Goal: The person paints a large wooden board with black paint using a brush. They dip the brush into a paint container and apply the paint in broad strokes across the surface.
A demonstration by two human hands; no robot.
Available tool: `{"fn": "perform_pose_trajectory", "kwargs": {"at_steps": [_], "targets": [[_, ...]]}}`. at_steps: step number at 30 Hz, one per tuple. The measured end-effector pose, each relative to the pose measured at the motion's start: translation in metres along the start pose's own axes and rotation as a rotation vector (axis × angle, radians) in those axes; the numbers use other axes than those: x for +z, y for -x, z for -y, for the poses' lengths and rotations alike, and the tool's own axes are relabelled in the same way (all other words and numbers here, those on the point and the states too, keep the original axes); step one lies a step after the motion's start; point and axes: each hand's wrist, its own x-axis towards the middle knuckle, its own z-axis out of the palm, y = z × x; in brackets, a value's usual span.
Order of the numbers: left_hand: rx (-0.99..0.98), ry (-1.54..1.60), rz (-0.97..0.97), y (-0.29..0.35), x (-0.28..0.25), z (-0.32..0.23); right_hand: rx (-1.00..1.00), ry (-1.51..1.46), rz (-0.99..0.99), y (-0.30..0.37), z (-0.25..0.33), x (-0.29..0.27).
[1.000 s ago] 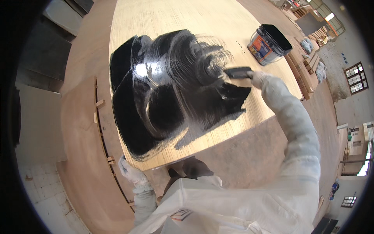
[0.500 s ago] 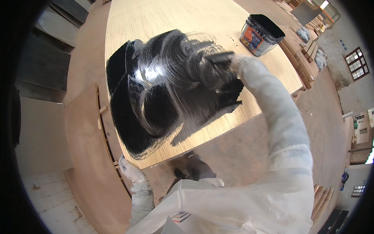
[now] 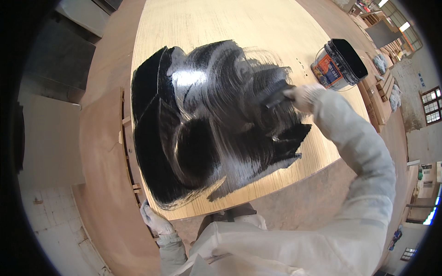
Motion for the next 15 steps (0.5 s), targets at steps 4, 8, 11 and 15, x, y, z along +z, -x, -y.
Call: {"fn": "perform_pose_trajectory", "kwargs": {"at_steps": [4, 8, 11, 15], "targets": [[-0.031, -0.020, -0.066, 0.003, 0.011, -0.003, 0.287, -0.165, -0.021, 0.000, -0.014, 0.012], [-0.051, 0.034, -0.069, 0.003, 0.005, -0.002, 0.124, 0.003, 0.051, 0.021, 0.017, 0.003], [-0.020, -0.055, -0.068, -0.001, 0.007, -0.002, 0.188, -0.173, 0.112, 0.007, -0.033, 0.012], [-0.016, -0.019, -0.061, 0.004, 0.016, -0.012, 0.194, -0.137, -0.003, -0.061, -0.036, -0.002]]}}
